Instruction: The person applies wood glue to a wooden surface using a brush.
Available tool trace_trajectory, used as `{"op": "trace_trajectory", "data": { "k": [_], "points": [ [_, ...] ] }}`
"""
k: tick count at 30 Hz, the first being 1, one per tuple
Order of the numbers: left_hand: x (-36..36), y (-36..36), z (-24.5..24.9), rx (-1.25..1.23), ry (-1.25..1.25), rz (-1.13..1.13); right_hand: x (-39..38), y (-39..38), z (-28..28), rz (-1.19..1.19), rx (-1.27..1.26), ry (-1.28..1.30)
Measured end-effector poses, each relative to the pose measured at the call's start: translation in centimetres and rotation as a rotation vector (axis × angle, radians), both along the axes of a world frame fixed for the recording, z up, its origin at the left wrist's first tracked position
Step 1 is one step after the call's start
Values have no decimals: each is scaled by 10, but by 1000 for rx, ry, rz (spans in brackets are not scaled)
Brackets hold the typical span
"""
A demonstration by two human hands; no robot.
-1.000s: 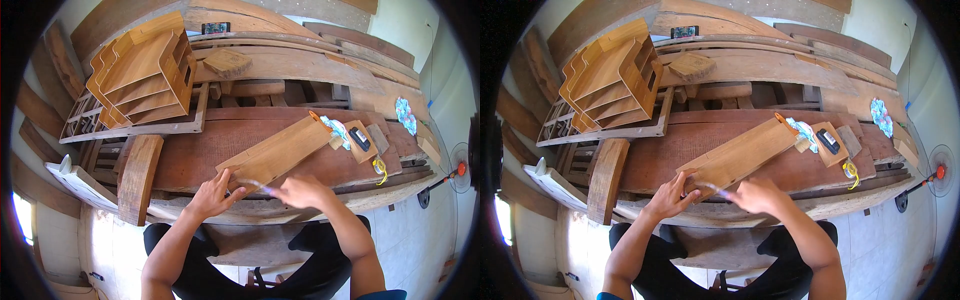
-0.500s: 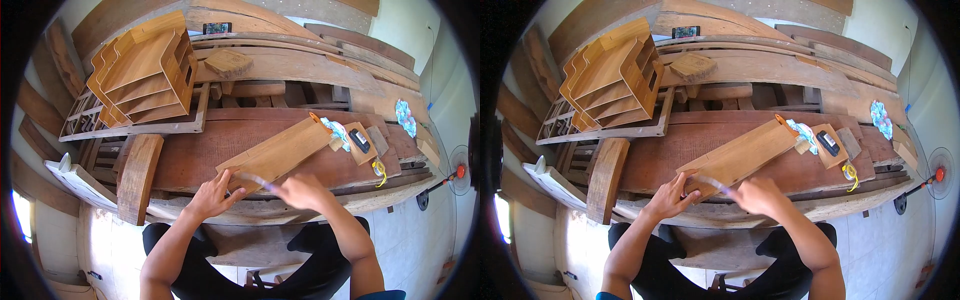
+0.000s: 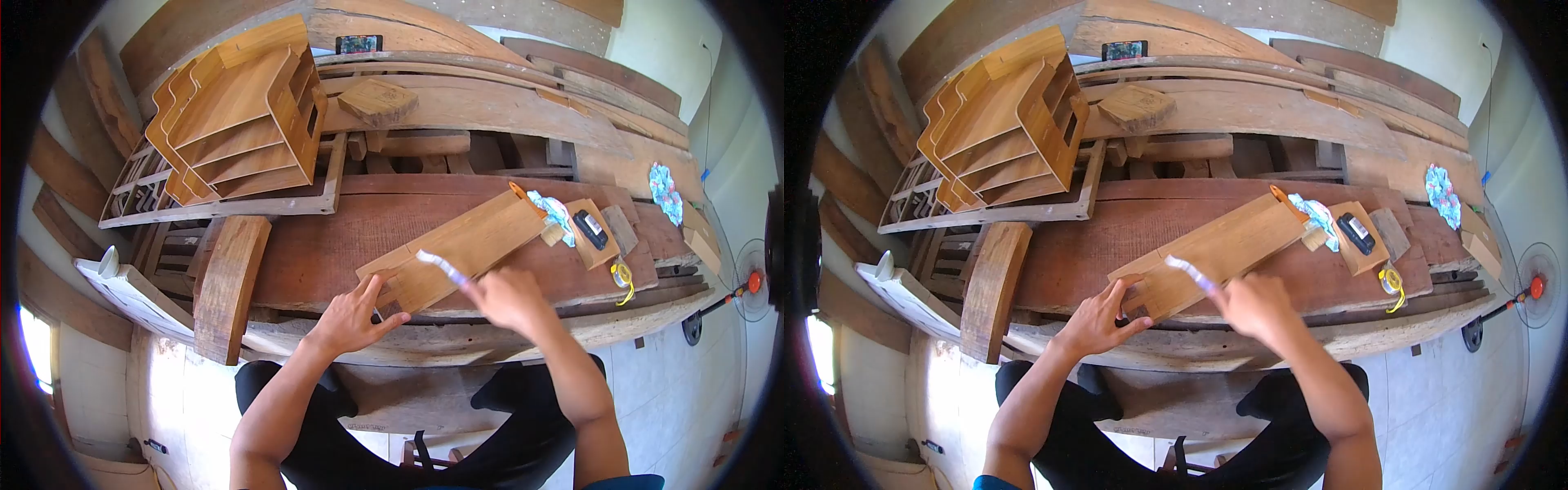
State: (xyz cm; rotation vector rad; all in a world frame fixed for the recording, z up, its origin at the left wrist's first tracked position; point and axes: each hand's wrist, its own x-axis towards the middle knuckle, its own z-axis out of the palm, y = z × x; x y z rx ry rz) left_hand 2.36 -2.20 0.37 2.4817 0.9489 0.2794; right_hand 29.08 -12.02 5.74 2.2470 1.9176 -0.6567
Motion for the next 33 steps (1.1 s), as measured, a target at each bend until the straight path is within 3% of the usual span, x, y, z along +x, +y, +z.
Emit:
{"op": "trace_trajectory", "data": {
  "k": [2, 5, 6, 9, 10, 11, 13, 14, 15, 17, 18, 19, 21, 22, 23, 25, 26, 27, 29, 30, 31, 33],
  "points": [
    [1, 1, 2, 3, -15, -6, -4, -11, -27, 179, 64, 39],
    [-1, -2, 0, -11, -3, -6, 0, 7, 11, -85, -82, 88],
    [-1, -1, -2, -13, 10, 3, 20, 10, -16, -108, 118, -10],
    [1, 2, -2, -12, -4, 4, 1, -5, -13, 23, 135, -16],
    [0, 2, -2, -19, -6, -4, -7, -4, -14, 95, -81, 29],
    [0, 3, -2, 6, -22, -17, -4, -12, -32, 191, 64, 29],
    [-1, 1, -1, 35, -54, -41, 4, 7, -2, -45, -82, 48],
    [-2, -1, -2, 35, -58, -44, 16, 11, -12, -145, 47, 0],
    [-2, -1, -1, 41, -67, -46, 26, 9, -31, -114, 217, -105],
    [0, 1, 2, 31, -70, -33, 0, -6, -20, 3, 189, -64],
    [0, 1, 3, 7, -56, -28, -13, -6, -8, 82, -53, 26],
    [0, 1, 4, -19, -37, -27, -12, -11, -21, 184, 34, 59],
    [-1, 1, -1, 16, 7, -31, -2, 5, -2, -58, -69, 60],
    [-1, 1, -3, 37, 17, -26, 10, 10, -7, -133, 38, 3],
    [-1, 2, -5, 31, 2, -31, 23, 9, -24, -106, 190, -116],
    [-2, 4, -7, 27, -28, -36, 0, -4, -11, -8, 146, -62],
    [-1, 4, -6, 23, -50, -34, -12, -5, -9, 77, -17, -9],
    [0, 4, -3, 19, -64, -37, -18, -12, -17, 194, 20, 85],
    [-2, 0, 0, 16, -53, -44, -5, -3, -17, 98, 29, -26],
    [-2, -2, 2, 27, -41, -40, 5, 7, -5, -69, -8, 35],
    [-1, -2, 4, 45, -37, -34, 16, 11, -13, -96, 166, -83],
    [-2, 0, -2, 45, -72, -38, 11, 1, -12, -84, 125, -113]
  ]
}}
